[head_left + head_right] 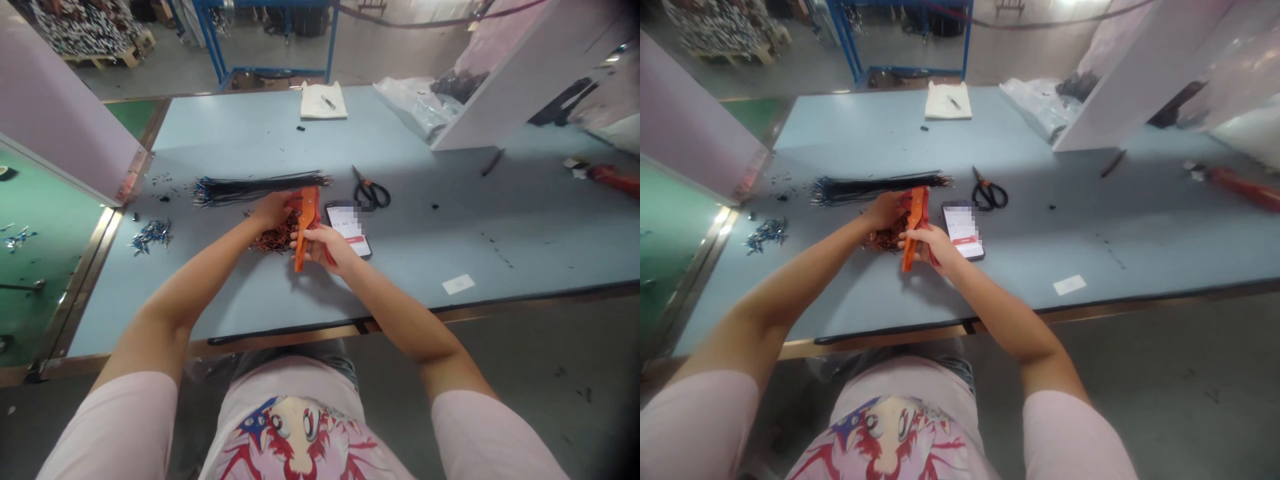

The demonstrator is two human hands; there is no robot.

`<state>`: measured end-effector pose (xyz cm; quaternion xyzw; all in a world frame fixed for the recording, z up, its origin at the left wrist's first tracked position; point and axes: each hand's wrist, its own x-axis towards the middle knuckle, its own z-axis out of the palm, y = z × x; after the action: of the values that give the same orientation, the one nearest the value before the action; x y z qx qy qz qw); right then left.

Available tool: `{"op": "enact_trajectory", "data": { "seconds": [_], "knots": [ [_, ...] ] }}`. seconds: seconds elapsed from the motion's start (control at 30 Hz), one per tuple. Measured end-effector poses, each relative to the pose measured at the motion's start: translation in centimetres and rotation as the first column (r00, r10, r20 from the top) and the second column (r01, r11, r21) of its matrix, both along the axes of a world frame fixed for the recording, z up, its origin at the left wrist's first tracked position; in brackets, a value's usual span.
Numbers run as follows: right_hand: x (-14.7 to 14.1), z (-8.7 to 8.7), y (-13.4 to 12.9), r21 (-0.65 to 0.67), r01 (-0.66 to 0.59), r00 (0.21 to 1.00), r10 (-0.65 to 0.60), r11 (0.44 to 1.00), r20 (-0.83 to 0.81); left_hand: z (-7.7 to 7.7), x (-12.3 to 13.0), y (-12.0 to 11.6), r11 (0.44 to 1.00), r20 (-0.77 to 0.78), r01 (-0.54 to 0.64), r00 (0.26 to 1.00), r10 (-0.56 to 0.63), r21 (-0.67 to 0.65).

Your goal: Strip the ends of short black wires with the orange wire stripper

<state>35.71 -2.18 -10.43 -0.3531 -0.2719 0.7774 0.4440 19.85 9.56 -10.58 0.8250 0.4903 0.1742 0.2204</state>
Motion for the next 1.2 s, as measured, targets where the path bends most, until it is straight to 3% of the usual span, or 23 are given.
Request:
{"op": "enact_trajectory", "data": {
  "seconds": [0.13,0.27,0.4,0.5,0.63,0.83,1.03,1.2],
  "knots": [
    [-0.1,0.3,-0.3,0.003,-0.014,1.000,0.014,1.000,-0.001,0.4,-3.2,0.0,0.984,0.020,-0.168,0.986,0.167,0.057],
    [-0.2,0.5,-0.6,-0.006,-0.030,0.999,0.031,1.000,0.021,-0.6,-6.0,-0.8,0.939,0.049,-0.337,0.941,0.335,0.065],
    [-0.3,0.4,-0.6,-0.018,-0.038,0.999,0.038,0.999,0.030,-1.6,-7.2,-2.2,0.922,0.112,-0.386,0.918,0.380,0.036],
    [-0.4,0.3,-0.7,-0.025,-0.026,0.998,0.027,0.999,0.054,-1.1,-7.4,-3.5,0.906,0.217,-0.418,0.893,0.395,0.072],
    [-0.6,0.2,-0.9,-0.020,-0.015,0.995,0.017,1.000,0.094,-0.4,-7.4,-6.4,0.909,0.361,-0.413,0.857,0.369,0.053],
    [-1.1,-0.4,-1.7,0.001,-0.078,0.987,0.077,0.997,0.144,-2.0,-7.3,-11.0,0.909,0.524,-0.408,0.758,0.387,-0.082],
    [-1.0,-1.0,-2.4,0.078,-0.292,0.944,0.274,0.953,0.183,-2.2,-6.5,-12.2,0.915,0.681,-0.315,0.614,0.399,-0.253],
    [-0.4,-0.6,-2.8,0.117,-0.373,0.906,0.333,0.921,0.262,-2.3,-6.7,-12.0,0.924,0.712,-0.308,0.596,0.372,-0.226]
  ]
}}
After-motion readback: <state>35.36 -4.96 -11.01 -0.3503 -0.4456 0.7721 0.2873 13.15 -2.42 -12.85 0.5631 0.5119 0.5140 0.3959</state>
